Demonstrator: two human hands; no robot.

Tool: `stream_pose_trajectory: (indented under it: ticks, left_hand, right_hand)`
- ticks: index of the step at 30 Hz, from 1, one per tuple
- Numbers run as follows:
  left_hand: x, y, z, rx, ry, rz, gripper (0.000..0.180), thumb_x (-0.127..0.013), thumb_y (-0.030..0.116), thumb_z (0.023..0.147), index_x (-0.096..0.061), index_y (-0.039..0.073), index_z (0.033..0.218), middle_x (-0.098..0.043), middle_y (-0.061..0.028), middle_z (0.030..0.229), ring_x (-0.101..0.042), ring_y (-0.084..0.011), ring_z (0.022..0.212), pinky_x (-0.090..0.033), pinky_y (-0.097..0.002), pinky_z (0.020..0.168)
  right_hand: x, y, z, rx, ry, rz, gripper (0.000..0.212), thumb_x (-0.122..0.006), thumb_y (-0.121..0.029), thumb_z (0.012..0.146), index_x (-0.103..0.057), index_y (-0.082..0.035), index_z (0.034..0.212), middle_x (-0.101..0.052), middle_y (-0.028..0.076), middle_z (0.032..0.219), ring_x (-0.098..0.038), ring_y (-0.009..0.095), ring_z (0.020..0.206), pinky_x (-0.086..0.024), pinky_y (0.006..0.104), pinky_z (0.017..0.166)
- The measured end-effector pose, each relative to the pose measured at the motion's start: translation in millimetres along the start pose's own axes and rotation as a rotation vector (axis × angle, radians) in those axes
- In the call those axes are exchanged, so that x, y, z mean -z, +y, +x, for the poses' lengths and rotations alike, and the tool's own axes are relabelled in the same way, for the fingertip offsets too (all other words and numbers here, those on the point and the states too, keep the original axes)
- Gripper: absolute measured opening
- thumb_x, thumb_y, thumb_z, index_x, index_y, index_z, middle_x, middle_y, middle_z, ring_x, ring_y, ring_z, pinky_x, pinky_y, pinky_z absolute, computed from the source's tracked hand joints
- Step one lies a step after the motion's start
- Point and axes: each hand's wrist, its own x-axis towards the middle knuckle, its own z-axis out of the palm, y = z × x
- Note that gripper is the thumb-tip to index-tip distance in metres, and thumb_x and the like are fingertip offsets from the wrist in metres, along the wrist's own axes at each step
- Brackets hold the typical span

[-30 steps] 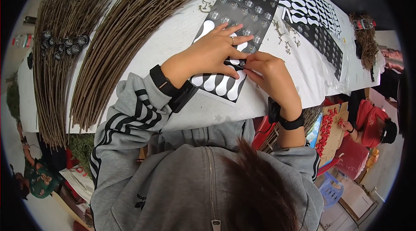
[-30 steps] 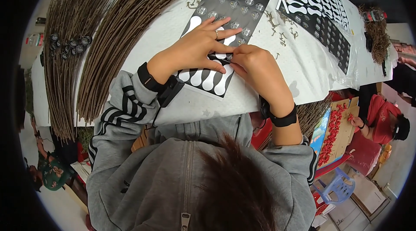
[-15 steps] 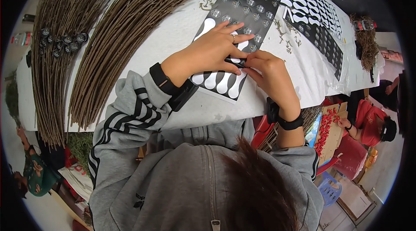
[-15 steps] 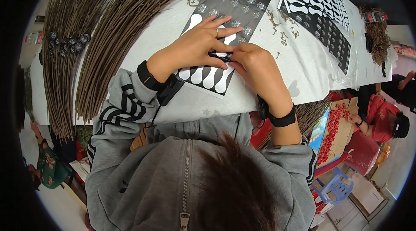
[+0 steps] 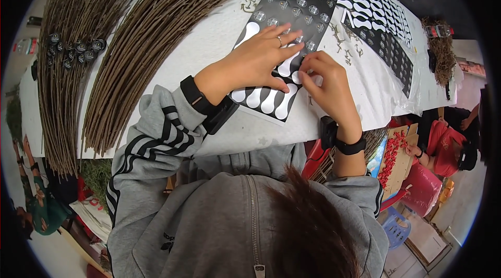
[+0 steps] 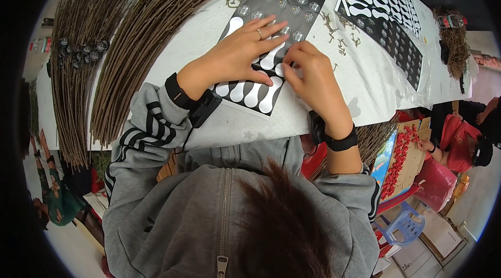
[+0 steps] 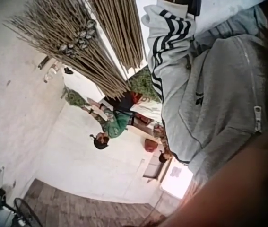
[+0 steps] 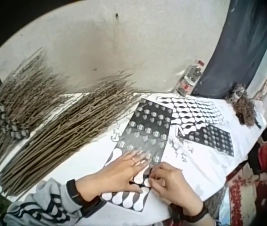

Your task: The person peels a sticker from a sheet, wraps it around a branch, and presses the ends together by hand. After repeating this process for several branches, the person places the labeled branches onto a pile.

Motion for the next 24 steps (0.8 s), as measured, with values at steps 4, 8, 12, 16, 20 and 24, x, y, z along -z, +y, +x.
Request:
stream_pose_trajectory:
  ticks: [4,8,12,16,20,24]
  left_hand:
    - [0.5,1.7,-0.9,0.060,0.052,0.031,0.100,-0.082,0.043,0.060,-0.037,0.007,0.141,-0.032,-0.0181,0.148,-0.027,-0.0377,0.137,-0.023,-0.0460,0.113]
    - [2.2,3.7,2.2,0.066,0.066,0.044,0.107,-0.082,0.044,0.059,-0.031,0.005,0.144,-0.029,-0.0219,0.148,-0.026,-0.0390,0.138,-0.023,-0.0451,0.113]
    - [1.9,4.3,0.8,0.069,0.120,0.037,0.100,-0.081,0.042,0.062,-0.033,0.005,0.142,-0.031,-0.0215,0.147,-0.028,-0.0391,0.136,-0.026,-0.0449,0.112]
    - [31.6,0.8,-7.7,0.098,0.311,0.103,0.072,-0.076,0.032,0.071,-0.047,0.006,0.132,-0.046,-0.0195,0.133,-0.042,-0.0390,0.124,-0.035,-0.0442,0.103]
    - [100.4,-9.0,-36.5,0.319,0.657,0.405,0.022,-0.065,0.012,0.079,-0.064,0.007,0.100,-0.062,-0.0149,0.094,-0.057,-0.0353,0.089,-0.046,-0.0447,0.079]
    - [140.9,-20.2,-93.4,0.580,0.764,0.586,0.011,-0.064,0.009,0.081,-0.064,0.004,0.091,-0.062,-0.0151,0.092,-0.058,-0.0344,0.087,-0.046,-0.0426,0.075]
  right_hand:
    - [6.5,11.3,10.7,-0.025,0.174,0.012,0.010,-0.062,-0.001,0.084,-0.063,0.002,0.094,-0.062,0.010,0.097,-0.063,0.018,0.078,-0.050,0.0273,0.066]
    - [38.1,30.9,26.5,-0.006,0.412,-0.085,0.010,-0.060,-0.005,0.089,-0.063,0.000,0.097,-0.062,0.006,0.099,-0.061,0.012,0.083,-0.050,0.0237,0.068]
    - [68.2,19.8,36.6,-0.076,0.484,-0.075,0.011,-0.057,-0.005,0.091,-0.064,0.000,0.099,-0.063,0.005,0.101,-0.059,0.010,0.085,-0.049,0.0222,0.070]
    - [77.9,-5.1,50.8,0.052,0.521,0.272,0.013,-0.055,-0.004,0.092,-0.064,0.001,0.100,-0.064,0.004,0.100,-0.057,0.008,0.084,-0.046,0.0209,0.070]
    - [68.4,-38.9,62.8,0.168,0.390,0.327,0.014,-0.053,-0.004,0.093,-0.064,0.002,0.099,-0.065,0.003,0.098,-0.056,0.007,0.080,-0.045,0.0206,0.070]
    - [38.6,-61.1,80.1,0.175,0.339,0.432,0.016,-0.053,-0.005,0.093,-0.064,0.003,0.101,-0.065,0.003,0.096,-0.055,0.006,0.078,-0.045,0.0202,0.069]
